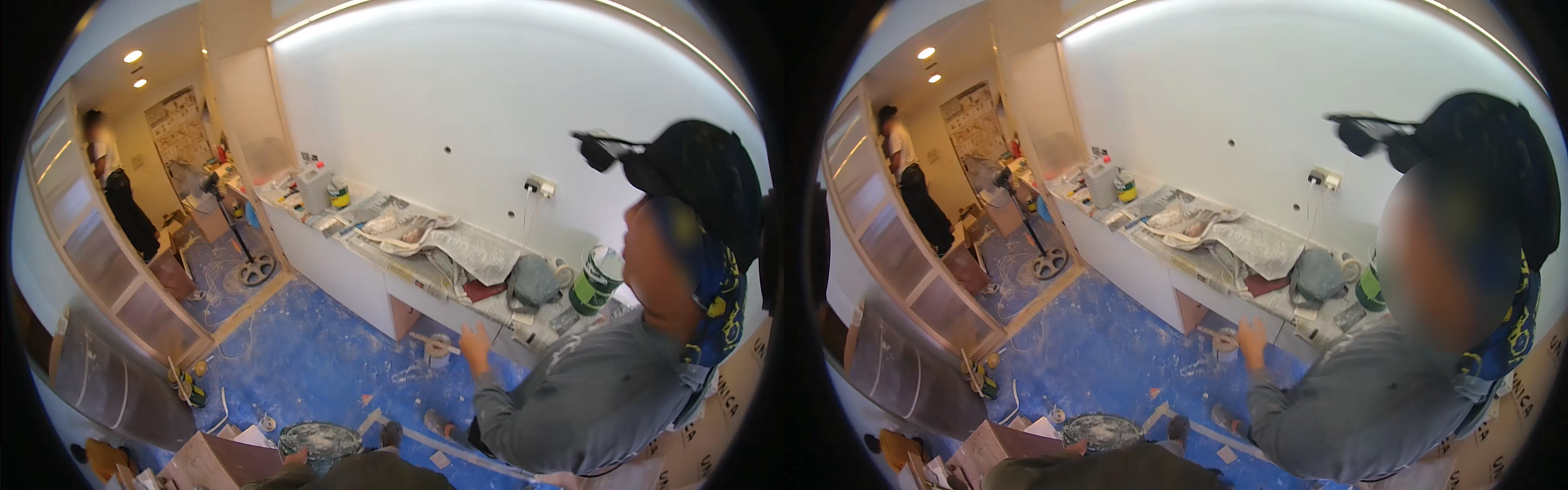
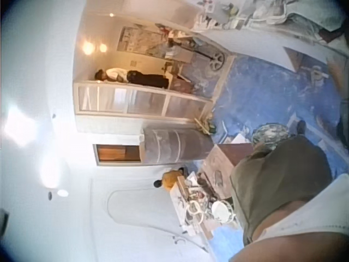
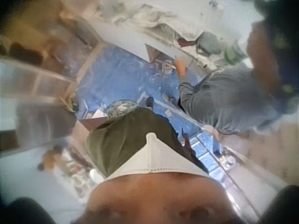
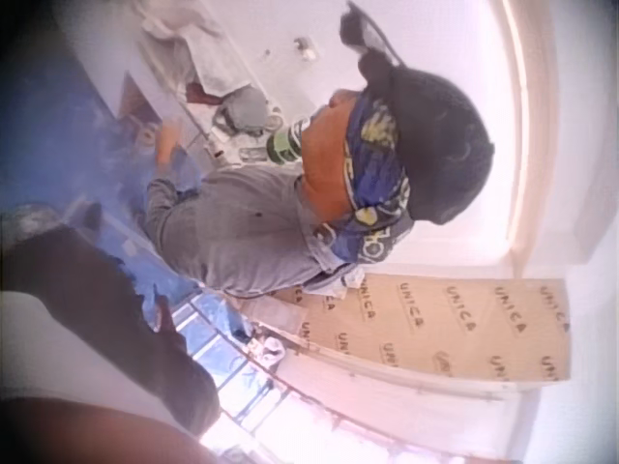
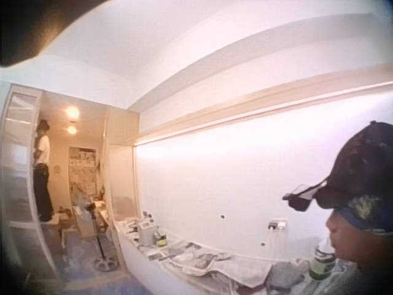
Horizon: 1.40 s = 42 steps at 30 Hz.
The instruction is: The person uses a utility knife to cut and trim a curved wooden molding piece attached to a ceiling. They carefully score the wood along the edge of the ceiling fixture and remove the excess material to fit the trim. The person also handles a paint bucket and a newspaper during the process.
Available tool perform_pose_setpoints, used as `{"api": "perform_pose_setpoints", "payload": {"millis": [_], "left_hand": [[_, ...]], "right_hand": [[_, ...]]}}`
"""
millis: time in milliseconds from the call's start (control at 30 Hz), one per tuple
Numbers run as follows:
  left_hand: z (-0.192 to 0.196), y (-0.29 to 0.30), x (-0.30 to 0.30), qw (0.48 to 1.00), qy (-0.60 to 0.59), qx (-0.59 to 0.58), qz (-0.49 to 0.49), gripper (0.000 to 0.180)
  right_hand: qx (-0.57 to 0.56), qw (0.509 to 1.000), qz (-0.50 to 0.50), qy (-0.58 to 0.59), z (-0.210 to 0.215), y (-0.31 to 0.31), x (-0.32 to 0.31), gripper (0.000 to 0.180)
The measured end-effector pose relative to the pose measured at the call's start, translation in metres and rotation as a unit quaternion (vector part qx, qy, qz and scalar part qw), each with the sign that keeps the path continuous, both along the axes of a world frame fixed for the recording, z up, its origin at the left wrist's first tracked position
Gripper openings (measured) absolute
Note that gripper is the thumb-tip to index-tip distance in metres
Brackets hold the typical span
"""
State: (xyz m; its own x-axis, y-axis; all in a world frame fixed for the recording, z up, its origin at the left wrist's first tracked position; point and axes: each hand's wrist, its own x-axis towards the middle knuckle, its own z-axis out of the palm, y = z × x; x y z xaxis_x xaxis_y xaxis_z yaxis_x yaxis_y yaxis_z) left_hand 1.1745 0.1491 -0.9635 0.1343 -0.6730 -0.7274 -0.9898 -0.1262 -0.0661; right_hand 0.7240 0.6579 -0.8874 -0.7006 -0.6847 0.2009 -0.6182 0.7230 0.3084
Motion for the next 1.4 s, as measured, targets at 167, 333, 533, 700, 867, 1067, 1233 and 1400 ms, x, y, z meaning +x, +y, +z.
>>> {"api": "perform_pose_setpoints", "payload": {"millis": [167,333,533,700,867,1067,1233,1400], "left_hand": [[0.021,0.021,-0.022,0.92,0.383,0.064,0.053,0.061],[0.035,0.001,-0.054,0.878,0.44,0.096,-0.159,0.063],[-0.002,0.024,-0.033,0.888,0.447,0.11,0.0,0.06],[0.038,0.051,-0.046,0.874,0.388,0.165,-0.243,0.054],[0.004,0.053,-0.029,0.838,0.365,0.271,-0.303,0.047],[-0.015,0.15,-0.008,0.957,0.204,0.206,-0.015,0.037],[-0.071,0.182,-0.046,0.993,0.101,0.065,-0.012,0.045],[-0.099,0.242,-0.119,0.99,0.124,0.052,-0.045,0.064]], "right_hand": [[-0.212,0.881,-0.236,-0.35,-0.115,0.076,0.178,0.034],[-0.266,0.598,-0.503,-0.564,-0.174,0.141,0.366,0.035],[-0.245,0.627,-0.549,-0.496,-0.167,0.174,0.41,0.041],[-0.406,0.596,-0.569,-0.395,-0.137,0.193,0.484,0.041],[-0.424,0.494,-0.635,-0.416,-0.116,0.22,0.562,0.036],[-0.36,0.439,-0.648,-0.508,-0.171,0.272,0.67,0.034],[-0.339,0.492,-0.639,-0.485,-0.144,0.273,0.655,0.037],[-0.325,0.513,-0.687,-0.4,-0.048,0.291,0.529,0.033]]}}
